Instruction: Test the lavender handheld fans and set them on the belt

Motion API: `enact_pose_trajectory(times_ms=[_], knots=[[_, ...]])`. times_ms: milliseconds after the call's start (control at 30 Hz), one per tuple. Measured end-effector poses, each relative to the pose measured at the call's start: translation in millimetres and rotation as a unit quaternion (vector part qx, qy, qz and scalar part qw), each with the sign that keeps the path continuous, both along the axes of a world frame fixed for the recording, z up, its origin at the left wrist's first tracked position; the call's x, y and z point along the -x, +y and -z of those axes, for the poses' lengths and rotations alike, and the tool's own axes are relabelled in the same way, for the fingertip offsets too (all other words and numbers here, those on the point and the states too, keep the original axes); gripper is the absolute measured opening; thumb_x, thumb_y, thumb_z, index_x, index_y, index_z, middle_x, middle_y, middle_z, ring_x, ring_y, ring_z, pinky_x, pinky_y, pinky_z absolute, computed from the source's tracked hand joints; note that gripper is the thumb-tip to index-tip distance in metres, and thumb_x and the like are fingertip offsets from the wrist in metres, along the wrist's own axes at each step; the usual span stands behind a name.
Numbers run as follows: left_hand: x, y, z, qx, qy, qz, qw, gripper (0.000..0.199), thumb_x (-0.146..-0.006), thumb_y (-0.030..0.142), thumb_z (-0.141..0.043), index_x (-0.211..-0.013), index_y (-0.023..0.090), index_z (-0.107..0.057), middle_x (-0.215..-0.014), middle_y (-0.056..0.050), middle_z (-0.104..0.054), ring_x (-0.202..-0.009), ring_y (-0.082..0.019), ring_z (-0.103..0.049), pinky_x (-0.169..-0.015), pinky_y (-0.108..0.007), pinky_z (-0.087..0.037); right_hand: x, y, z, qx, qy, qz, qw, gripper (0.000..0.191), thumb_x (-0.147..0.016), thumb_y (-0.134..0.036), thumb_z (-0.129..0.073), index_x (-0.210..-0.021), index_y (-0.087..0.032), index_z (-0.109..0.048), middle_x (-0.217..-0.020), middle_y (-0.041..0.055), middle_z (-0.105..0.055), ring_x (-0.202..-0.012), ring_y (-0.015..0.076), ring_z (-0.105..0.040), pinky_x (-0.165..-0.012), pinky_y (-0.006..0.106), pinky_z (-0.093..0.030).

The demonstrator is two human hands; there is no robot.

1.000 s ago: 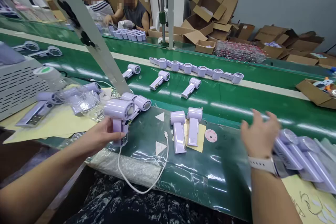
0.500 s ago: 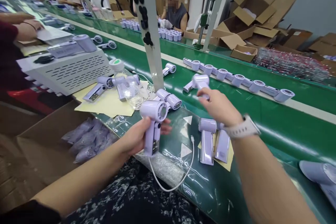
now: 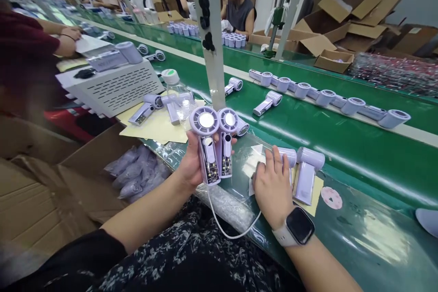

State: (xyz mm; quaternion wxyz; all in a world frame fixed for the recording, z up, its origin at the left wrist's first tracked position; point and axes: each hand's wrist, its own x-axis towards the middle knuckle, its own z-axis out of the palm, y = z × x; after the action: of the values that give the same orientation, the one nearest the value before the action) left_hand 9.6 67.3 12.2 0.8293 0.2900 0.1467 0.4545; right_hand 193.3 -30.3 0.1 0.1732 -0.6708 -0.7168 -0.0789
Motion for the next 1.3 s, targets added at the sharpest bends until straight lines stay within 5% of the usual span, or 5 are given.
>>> enact_pose_trajectory(times_ms=[233,600,933,1133,1300], knots=[[-8,-7,-18.5,-0.022,-0.002,-0.029,0.999,0.071,-0.066,0.084,-0.073,-0.088,0.018,-0.067,-0.107,-0.011,-0.078,-0.125,-0.036,-0.067,-0.102,-0.046,-0.058,36,-34,-31.9,0.234,0.55,-0.054,0.8,0.023,-0.092,-0.04,-0.059,-0.097,-0.02,-0.07,-0.067,0.002,-0.068,-0.063,0.0202,-0.067,-0.063,0.031,-0.054],[-27,-18,-31.9,-0.08,0.013,-0.029,0.996,0.08,-0.057,0.098,-0.062,-0.069,0.02,-0.054,-0.104,-0.014,-0.075,-0.129,-0.039,-0.061,-0.094,-0.048,-0.059,79,-42,-22.9,0.06,0.713,-0.036,0.698,0.044,-0.101,-0.053,-0.058,-0.069,-0.023,-0.055,-0.043,-0.0071,-0.045,-0.041,0.0133,-0.05,-0.051,0.027,-0.05],[-21,-21,-28.5,-0.026,-0.058,-0.036,0.997,0.076,-0.067,0.094,-0.059,-0.069,0.018,-0.057,-0.103,-0.01,-0.074,-0.095,-0.025,-0.073,-0.074,-0.035,-0.059,62,-44,-28.8,0.033,0.494,-0.142,0.857,0.027,-0.106,-0.034,-0.049,-0.087,-0.024,-0.066,-0.093,0.0022,-0.07,-0.087,0.0173,-0.067,-0.077,0.026,-0.05],[-14,-21,-38.5,-0.02,-0.07,-0.035,0.997,0.073,-0.068,0.091,-0.063,-0.067,0.018,-0.057,-0.113,-0.009,-0.075,-0.099,-0.023,-0.072,-0.079,-0.033,-0.06,69,-43,-30.2,0.019,0.535,-0.066,0.842,0.039,-0.106,-0.04,-0.052,-0.071,-0.022,-0.058,-0.068,0.0007,-0.064,-0.062,0.0154,-0.061,-0.058,0.025,-0.046],[-17,-34,-31.5,-0.078,-0.032,-0.066,0.994,0.079,-0.058,0.097,-0.062,-0.063,0.018,-0.059,-0.116,-0.01,-0.074,-0.108,-0.03,-0.072,-0.085,-0.038,-0.06,79,-44,-22.2,0.037,0.679,-0.003,0.733,0.049,-0.104,-0.054,-0.052,-0.065,-0.023,-0.051,-0.046,-0.0047,-0.047,-0.044,0.0137,-0.049,-0.048,0.025,-0.039]])
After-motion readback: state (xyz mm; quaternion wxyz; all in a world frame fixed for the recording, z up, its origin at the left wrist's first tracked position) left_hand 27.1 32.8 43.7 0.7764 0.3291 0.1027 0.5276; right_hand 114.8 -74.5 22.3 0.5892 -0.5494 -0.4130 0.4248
